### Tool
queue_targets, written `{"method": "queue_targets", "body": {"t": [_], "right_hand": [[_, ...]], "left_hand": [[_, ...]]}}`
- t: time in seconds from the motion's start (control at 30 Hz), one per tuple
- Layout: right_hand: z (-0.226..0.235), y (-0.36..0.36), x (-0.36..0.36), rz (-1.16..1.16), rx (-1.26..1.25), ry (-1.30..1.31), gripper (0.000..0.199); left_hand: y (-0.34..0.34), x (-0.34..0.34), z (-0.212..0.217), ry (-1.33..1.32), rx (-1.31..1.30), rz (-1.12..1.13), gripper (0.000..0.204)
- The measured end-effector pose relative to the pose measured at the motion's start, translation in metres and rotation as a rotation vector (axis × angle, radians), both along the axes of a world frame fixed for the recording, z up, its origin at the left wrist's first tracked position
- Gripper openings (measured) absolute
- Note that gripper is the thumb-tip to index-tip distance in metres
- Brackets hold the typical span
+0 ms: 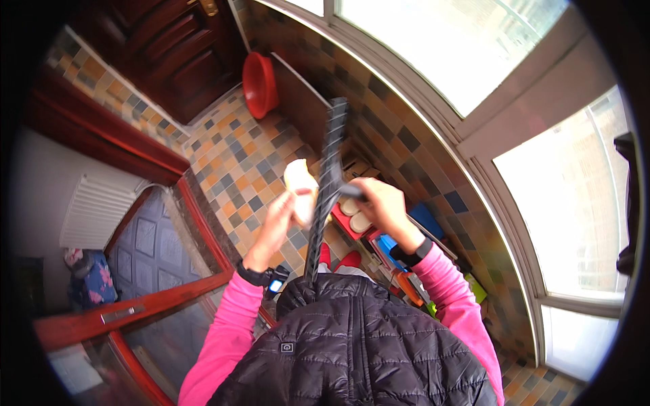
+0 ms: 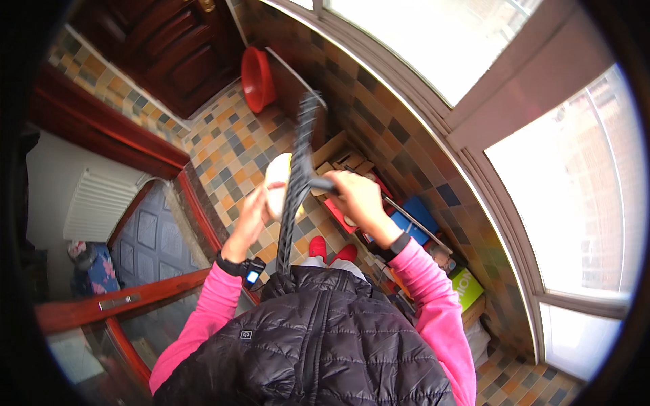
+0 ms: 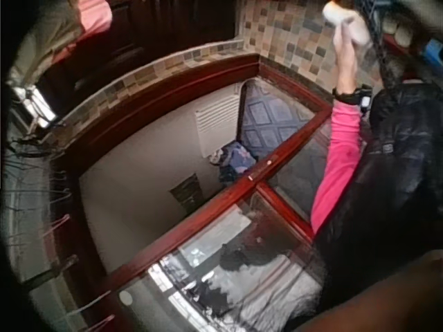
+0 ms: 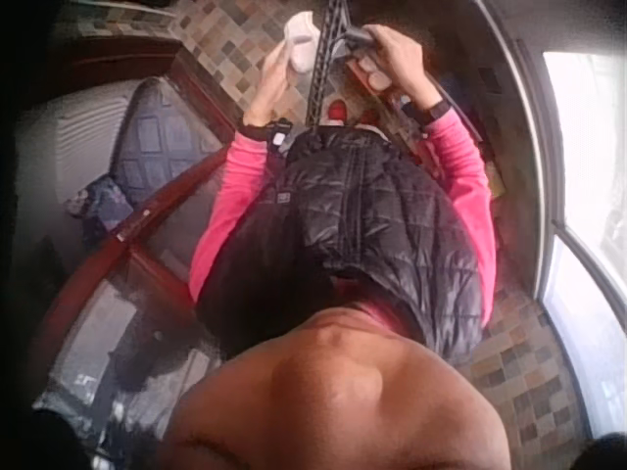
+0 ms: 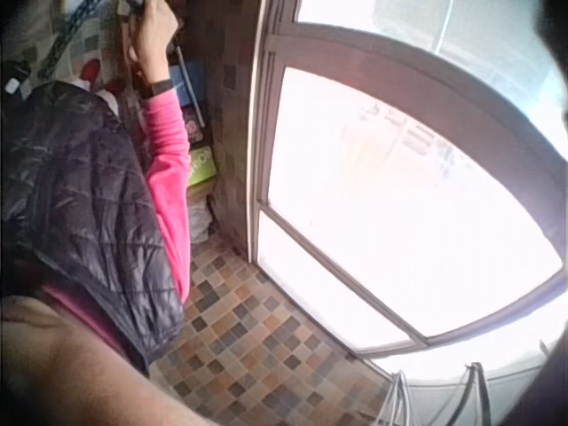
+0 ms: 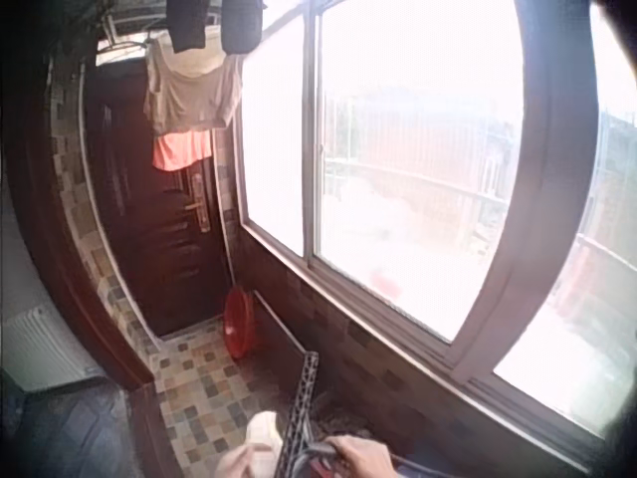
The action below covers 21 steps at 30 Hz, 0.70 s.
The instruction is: The person moves from a bathroom to a bedroom and then to a balcony. On the balcony, they retrieve a long metal pole and a white cleaning pad, then attach the pad to the pole by wrapping and securing it with a strap. The person repeatedly adjusts the pad and strap to ensure it is firmly attached.
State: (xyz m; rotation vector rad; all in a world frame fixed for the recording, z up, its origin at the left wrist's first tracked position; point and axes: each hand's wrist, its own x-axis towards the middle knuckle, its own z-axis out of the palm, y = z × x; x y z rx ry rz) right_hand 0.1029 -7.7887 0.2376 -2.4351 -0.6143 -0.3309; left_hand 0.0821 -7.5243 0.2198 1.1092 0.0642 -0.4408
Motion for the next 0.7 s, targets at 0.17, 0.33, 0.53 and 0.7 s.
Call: {"method": "queue_targets", "body": {"t": [0.17, 0.33, 0.53, 0.7], "right_hand": [[0.001, -0.048, 0.014, 0.004, 0.821, 0.669, 0.014], [0.004, -0.046, 0.011, 0.047, 1.027, 0.922, 0.016], [0.013, -0.025, 0.033, 0.197, 0.887, 0.909, 0.048], [0.019, 0.013, 0.045, 0.335, 0.89, 1.046, 0.044]], "left_hand": [[0.041, 0.008, 0.015, 0.078, -0.29, 0.295, 0.036], [0.052, 0.009, 0.035, 0.332, -0.911, 0.008, 0.055], [0.039, 0.025, 0.045, 0.469, -0.777, -0.125, 0.056], [0.049, 0.062, 0.056, 0.371, -0.733, -0.315, 0.044]]}}
